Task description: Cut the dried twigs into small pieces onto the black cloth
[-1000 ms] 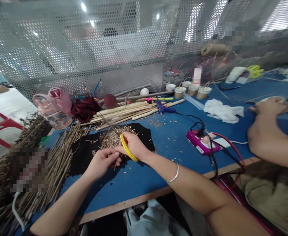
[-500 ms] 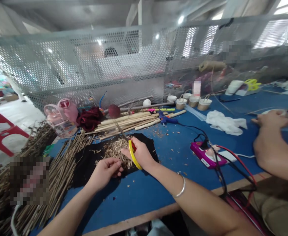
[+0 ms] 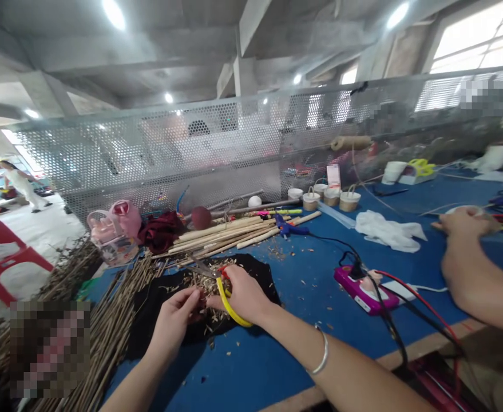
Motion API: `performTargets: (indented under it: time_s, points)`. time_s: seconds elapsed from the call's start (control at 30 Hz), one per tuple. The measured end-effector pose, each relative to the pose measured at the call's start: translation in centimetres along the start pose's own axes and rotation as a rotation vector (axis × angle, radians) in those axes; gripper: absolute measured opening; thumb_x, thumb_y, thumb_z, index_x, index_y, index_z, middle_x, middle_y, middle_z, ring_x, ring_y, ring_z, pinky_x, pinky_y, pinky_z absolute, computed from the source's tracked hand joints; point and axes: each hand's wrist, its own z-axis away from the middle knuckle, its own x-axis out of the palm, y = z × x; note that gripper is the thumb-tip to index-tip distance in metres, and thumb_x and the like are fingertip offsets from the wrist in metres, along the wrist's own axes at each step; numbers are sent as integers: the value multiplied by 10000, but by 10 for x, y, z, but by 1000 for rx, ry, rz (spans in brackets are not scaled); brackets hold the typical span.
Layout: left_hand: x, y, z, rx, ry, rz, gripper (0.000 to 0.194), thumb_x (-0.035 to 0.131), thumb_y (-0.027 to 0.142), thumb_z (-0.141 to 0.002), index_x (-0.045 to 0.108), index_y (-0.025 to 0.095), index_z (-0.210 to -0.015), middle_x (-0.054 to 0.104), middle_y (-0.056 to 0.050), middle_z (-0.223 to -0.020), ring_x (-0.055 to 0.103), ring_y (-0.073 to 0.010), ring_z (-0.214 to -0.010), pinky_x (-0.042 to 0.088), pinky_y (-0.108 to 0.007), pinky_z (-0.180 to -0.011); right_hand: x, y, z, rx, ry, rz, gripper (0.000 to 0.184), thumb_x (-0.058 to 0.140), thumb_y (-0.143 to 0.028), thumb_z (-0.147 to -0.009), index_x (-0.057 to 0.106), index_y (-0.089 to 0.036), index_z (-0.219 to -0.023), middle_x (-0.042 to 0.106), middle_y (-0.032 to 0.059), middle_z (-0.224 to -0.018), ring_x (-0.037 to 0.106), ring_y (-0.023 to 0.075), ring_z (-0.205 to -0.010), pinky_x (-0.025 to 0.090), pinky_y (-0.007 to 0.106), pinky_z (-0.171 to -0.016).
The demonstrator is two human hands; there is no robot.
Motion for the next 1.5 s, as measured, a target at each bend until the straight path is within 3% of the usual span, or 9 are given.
performTargets:
  time_s: [0.23,0.73,0.93,1.13,1.5]
  points:
    - [4,0,4,35,-24,-33,373,651,460,-652,671,124,-813,592,-15,-625,508,-107,-553,405,-195,-484,1,-1,4,-78,-115,-9,579,700,-488,-608,454,-174,-1027,489,81,-965,453,219,-880,382,362,-776]
    - [9,-2,9,52,-79,-119,330,631,417,-689,696,135,-846,651,-32,-705,526,-114,-568,430,-210,-518,1,0,6,-83,-97,-25,695,679,-557,-601,415,-160,-1106,477,104,-1020,448,234,-931,374,383,-802]
    - [4,-5,8,116,-43,-222,314,615,422,-699,709,159,-844,674,-43,-756,562,-143,-596,450,-226,-529,0,-1,5,-60,-106,5,567,701,-567,-561,467,-186,-910,542,50,-854,504,185,-755,385,296,-672]
    - [1,-6,6,164,15,-313,329,596,427,-713,711,167,-880,679,-47,-738,569,-147,-587,457,-232,-523,-2,3,5,48,-125,74,523,678,-617,-547,462,-208,-790,521,-16,-646,465,123,-538,289,224,-503]
    - [2,-1,6,68,35,-188,359,630,444,-676,688,134,-848,638,-37,-644,580,-146,-600,485,-236,-554,0,5,0,101,-163,82,443,608,-614,-645,449,-202,-679,482,-28,-577,404,99,-499,235,216,-470]
